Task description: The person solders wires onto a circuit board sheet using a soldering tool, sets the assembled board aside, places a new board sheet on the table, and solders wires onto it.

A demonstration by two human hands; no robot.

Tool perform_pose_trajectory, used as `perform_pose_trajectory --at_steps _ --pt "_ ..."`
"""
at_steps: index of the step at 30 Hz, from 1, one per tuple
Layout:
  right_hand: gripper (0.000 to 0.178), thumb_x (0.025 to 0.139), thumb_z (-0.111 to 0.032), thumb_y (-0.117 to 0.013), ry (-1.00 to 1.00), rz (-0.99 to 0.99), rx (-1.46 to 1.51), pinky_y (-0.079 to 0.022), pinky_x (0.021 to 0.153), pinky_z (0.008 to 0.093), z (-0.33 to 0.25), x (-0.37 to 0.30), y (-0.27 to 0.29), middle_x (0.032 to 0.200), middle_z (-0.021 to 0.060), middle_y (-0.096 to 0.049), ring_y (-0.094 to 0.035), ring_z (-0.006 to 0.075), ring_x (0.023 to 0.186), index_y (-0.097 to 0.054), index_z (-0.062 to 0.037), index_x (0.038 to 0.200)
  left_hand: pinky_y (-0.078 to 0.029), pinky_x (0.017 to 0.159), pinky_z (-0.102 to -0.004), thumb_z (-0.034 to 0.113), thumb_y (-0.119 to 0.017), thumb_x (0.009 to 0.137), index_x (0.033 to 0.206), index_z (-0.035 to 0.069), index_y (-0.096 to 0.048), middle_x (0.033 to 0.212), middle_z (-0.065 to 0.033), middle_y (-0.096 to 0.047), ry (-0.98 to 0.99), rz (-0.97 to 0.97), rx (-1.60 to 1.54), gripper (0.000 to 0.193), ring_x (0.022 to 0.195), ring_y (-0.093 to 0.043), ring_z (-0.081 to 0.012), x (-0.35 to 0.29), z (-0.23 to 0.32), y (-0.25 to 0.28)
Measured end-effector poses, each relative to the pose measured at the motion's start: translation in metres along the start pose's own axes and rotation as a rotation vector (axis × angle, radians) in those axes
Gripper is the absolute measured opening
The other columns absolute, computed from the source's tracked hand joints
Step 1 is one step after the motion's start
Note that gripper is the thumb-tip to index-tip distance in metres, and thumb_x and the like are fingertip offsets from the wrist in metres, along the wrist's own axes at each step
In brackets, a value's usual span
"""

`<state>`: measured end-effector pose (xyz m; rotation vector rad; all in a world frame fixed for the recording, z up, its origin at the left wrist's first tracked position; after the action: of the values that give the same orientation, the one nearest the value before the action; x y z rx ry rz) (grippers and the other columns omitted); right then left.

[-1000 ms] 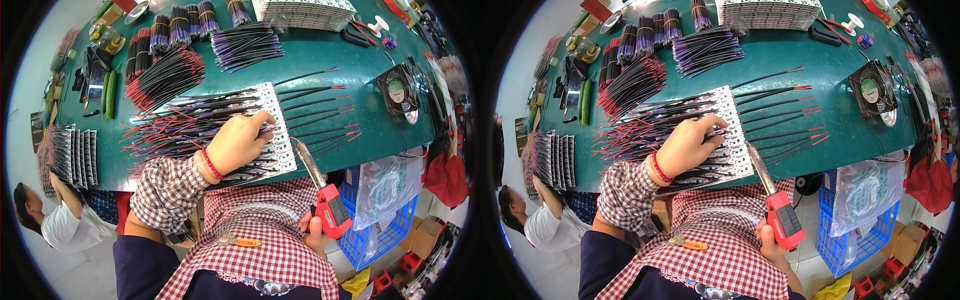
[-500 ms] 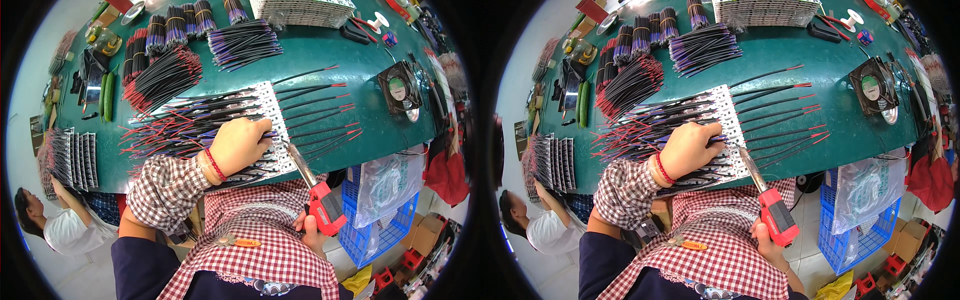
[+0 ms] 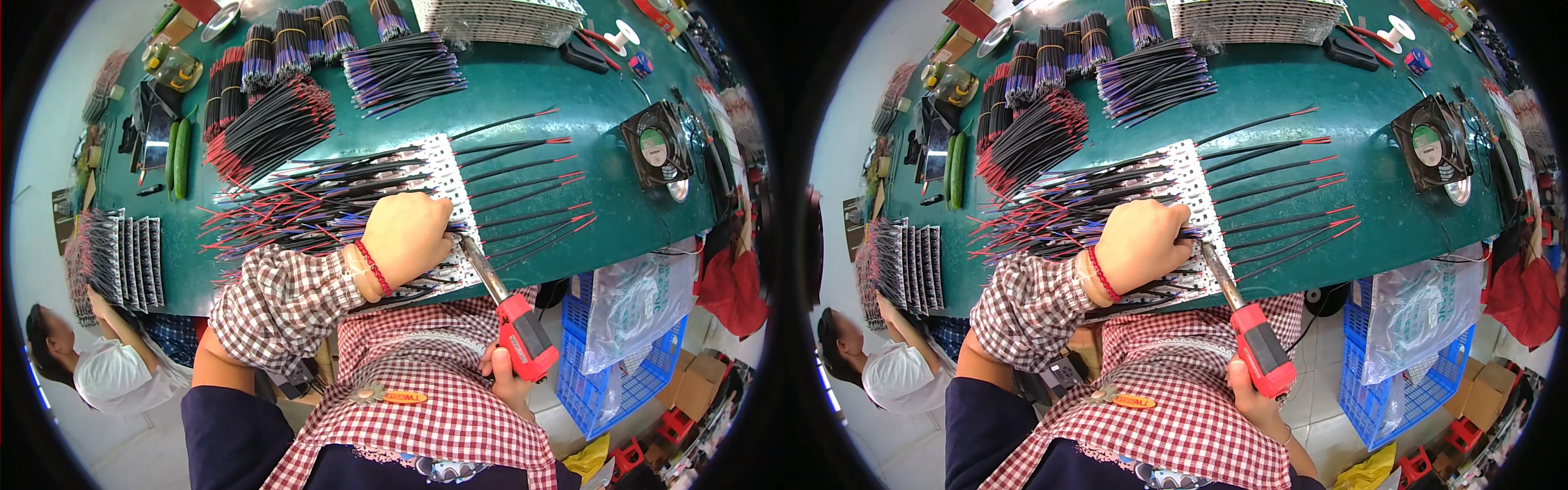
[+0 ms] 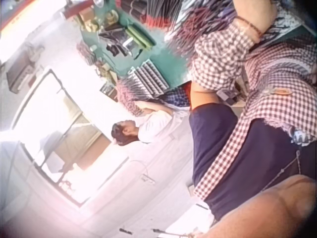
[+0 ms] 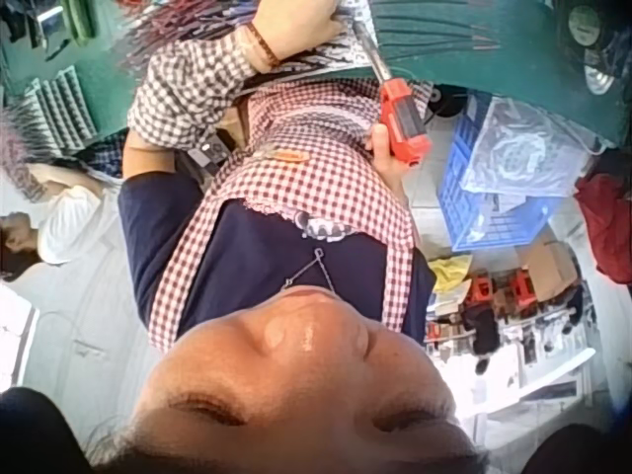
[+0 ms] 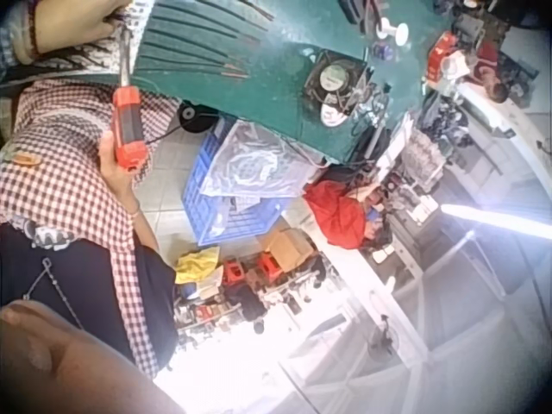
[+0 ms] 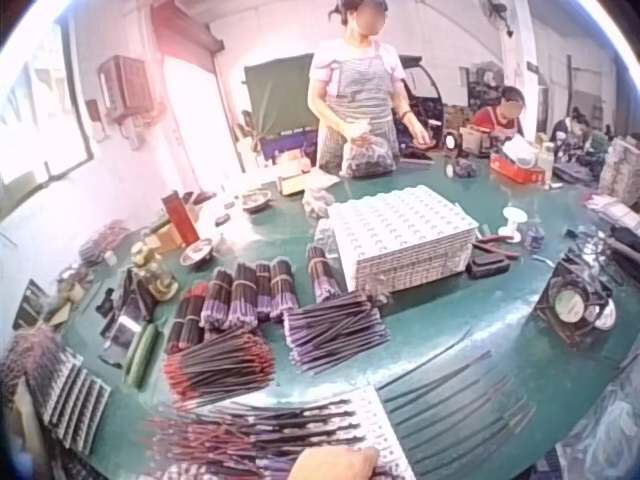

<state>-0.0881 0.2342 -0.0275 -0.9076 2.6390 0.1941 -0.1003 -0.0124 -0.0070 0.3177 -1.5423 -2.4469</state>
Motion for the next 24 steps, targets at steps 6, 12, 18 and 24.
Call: perform_pose_trajectory --at_steps 6,12,18,24 --pt "0.023 0.091 -0.019 -0.054 0.005 -0.019 -0.025 -0.041 0.052 0.0257 0.002 0.001 0.002 0.063 0.0059 -0.054 -0.050 0.0108 0.054 -0.055 0.0008 0.079 -0.049 0.058 -0.0444 0.022 -0.067 0.066 0.068 0.003 -0.061 0.060 -0.0178 -0.059 0.002 -0.047 0.017 0.020 0.060 -0.061 -0.0353 0.003 0.002 0.000" --pt "0.023 0.090 -0.018 -0.053 0.011 -0.011 -0.033 -0.041 0.052 0.0260 0.001 0.002 0.001 0.060 0.0056 -0.052 -0.049 0.0118 0.054 -0.055 0.0011 0.078 -0.050 0.059 -0.0441 0.023 -0.067 0.065 0.069 0.003 -0.061 0.060 -0.0179 -0.059 0.005 -0.042 0.021 0.021 0.060 -0.062 -0.0352 0.004 0.003 -0.001" --pt "0.022 0.089 -0.019 -0.055 0.029 0.032 0.052 -0.043 0.052 0.0265 0.003 -0.004 0.006 0.062 0.0061 -0.052 -0.049 0.0121 0.054 -0.056 0.0012 0.080 -0.049 0.059 -0.0442 0.022 -0.067 0.065 0.068 0.003 -0.061 0.061 -0.0177 -0.060 0.019 -0.037 0.028 0.021 0.060 -0.061 -0.0355 0.003 0.002 -0.001" --pt "0.023 0.090 -0.021 -0.054 0.032 0.012 0.034 -0.043 0.053 0.0270 0.003 -0.006 0.006 0.064 0.0068 -0.053 -0.049 0.0121 0.055 -0.055 0.0025 0.087 -0.049 0.060 -0.0443 0.022 -0.066 0.066 0.067 0.003 -0.060 0.061 -0.0171 -0.060 0.034 -0.047 0.005 0.021 0.061 -0.061 -0.0354 0.002 0.001 -0.001"
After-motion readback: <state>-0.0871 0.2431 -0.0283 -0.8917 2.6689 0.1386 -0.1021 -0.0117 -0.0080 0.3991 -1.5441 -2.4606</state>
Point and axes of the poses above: each hand's wrist, its own x-axis towards the middle knuckle, its own y-axis out of the back of the hand, z = x × y, the point moved 7 cm from there along x, towards the middle knuckle
